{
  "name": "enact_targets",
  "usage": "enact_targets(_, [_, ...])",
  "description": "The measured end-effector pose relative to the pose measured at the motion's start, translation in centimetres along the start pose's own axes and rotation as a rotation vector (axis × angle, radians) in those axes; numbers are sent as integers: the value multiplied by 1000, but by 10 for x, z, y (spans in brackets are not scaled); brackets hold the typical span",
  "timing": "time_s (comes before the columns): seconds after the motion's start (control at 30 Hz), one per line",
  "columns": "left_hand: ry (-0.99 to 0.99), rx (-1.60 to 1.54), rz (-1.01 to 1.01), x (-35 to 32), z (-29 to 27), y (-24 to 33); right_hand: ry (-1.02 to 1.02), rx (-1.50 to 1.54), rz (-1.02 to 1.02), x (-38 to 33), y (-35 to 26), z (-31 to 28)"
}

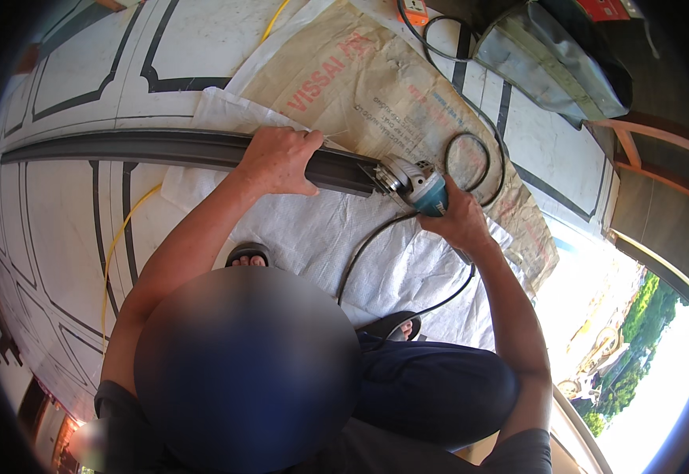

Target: The person carries a long metal bar from an outdoor construction area into a room, places it on a protective sheet, and uses an angle grinder to cut the bar. Sparks fly as the grinder cuts through the metal.

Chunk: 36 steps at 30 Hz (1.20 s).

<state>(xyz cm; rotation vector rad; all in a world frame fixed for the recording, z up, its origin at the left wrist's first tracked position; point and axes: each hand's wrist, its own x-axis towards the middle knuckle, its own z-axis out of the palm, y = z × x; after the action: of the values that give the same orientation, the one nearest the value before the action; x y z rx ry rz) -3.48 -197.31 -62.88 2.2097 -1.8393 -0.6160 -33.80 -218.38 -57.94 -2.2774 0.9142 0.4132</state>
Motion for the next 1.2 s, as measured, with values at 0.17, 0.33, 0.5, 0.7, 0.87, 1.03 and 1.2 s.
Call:
enact_targets(0.17, [29,-8,27,0,2,-1,6,16,1,-1,1,0])
enact_targets(0.33, [28,-2,22,-1,1,-1,-13,16,23,0,-1,0])
enact_targets(0.5, [31,-2,22,-1,2,-2,1,6,9,0,4,2])
enact_targets(0.7, [6,20,-3,-2,0,1,-17,26,59,-5,-3,0])
enact_targets(0.87, [-3,30,8,-2,-3,3,41,115,10,-25,6,-9])
enact_targets(1.03, [-103,97,4,-6,1,5,115,275,36,-63,17,-17])
enact_targets(1.2, [-108,75,5,-18,0,5,172,503,178,-96,18,-19])
